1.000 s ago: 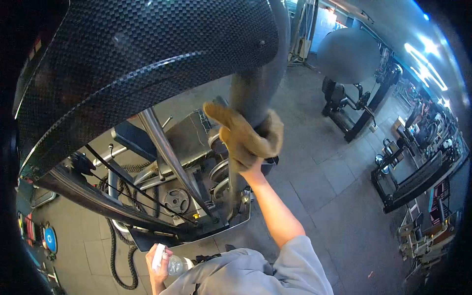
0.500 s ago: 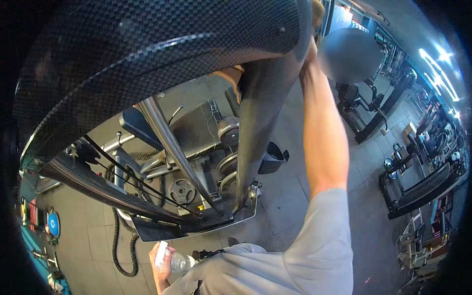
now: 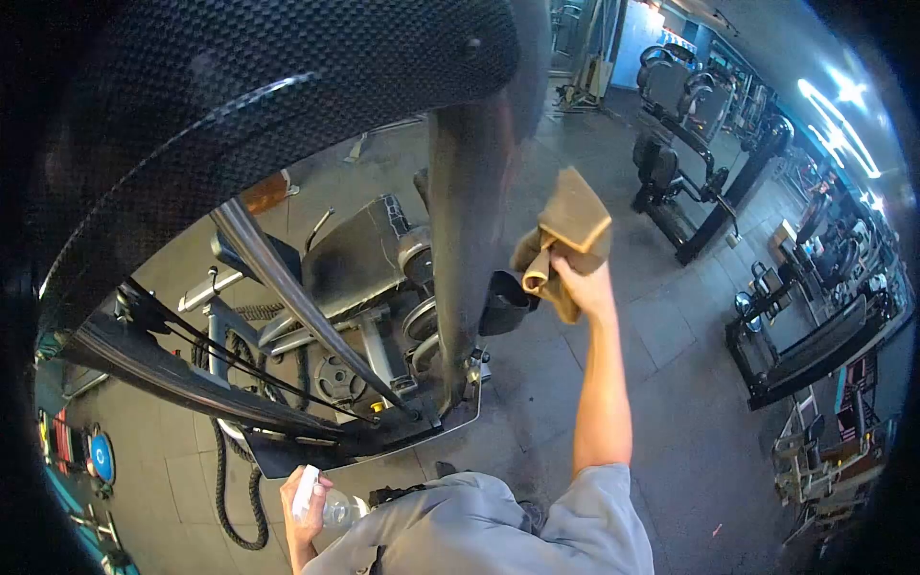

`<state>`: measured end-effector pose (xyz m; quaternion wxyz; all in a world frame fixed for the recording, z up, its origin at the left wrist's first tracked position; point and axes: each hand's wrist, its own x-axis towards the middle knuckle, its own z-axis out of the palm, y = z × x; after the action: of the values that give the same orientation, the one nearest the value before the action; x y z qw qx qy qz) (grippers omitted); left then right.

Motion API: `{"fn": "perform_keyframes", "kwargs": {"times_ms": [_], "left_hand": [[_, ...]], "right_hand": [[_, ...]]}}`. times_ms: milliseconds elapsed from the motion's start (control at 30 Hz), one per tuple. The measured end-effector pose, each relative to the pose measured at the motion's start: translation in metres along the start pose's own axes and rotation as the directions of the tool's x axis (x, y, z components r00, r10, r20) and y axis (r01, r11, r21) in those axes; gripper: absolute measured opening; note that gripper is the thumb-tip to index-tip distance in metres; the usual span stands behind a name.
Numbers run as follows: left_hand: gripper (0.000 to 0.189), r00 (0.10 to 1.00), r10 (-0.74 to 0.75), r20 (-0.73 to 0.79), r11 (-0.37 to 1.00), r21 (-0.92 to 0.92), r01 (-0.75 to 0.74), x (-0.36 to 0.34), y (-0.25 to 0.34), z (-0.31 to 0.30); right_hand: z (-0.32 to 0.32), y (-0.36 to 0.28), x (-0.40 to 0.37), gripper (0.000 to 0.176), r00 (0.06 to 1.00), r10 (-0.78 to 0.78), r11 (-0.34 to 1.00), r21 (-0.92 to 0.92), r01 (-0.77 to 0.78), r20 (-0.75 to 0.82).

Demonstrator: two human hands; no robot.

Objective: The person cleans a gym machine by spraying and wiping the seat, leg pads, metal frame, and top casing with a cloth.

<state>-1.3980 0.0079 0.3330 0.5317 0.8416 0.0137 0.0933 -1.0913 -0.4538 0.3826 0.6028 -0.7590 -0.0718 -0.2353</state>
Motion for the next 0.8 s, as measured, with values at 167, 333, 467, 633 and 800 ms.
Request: {"fn": "perform_keyframes", "kwargs": {"times_ms": [167, 333, 467, 633, 800], "left_hand": [[0.028, 1.0, 0.027, 0.004, 0.999, -0.019, -0.026, -0.001, 0.001, 0.001], [0.023, 1.0, 0.025, -0.018, 0.999, -0.044, -0.026, -0.008, -0.001, -0.002], [0.023, 0.999, 0.012, -0.031, 0.999, -0.032, -0.013, -0.014, -0.006, -0.004], [0.024, 0.999, 0.005, -0.05, 1.0, -0.022, -0.006, -0.018, -0.008, -0.004], [0.036, 1.0, 0.022, -0.022, 1.0, 0.011, -0.022, -0.014, -0.001, -0.004]], "right_hand": [[-0.018, -0.072, 0.028, 0.038, 0.944, -0.321, 0.813, -0.491, 0.313, 0.071], [0.032, -0.09, 0.017, 0.044, 0.993, 0.016, 0.977, 0.207, -0.041, 0.121], [0.071, -0.066, -0.004, 0.078, 0.978, -0.13, 0.68, 0.733, -0.031, 0.162], [0.097, -0.146, 0.018, 0.083, 0.985, -0.002, 0.685, 0.717, 0.127, -0.172], [0.064, -0.28, 0.069, 0.066, 0.892, -0.361, 0.528, 0.729, 0.436, -0.272]]}}
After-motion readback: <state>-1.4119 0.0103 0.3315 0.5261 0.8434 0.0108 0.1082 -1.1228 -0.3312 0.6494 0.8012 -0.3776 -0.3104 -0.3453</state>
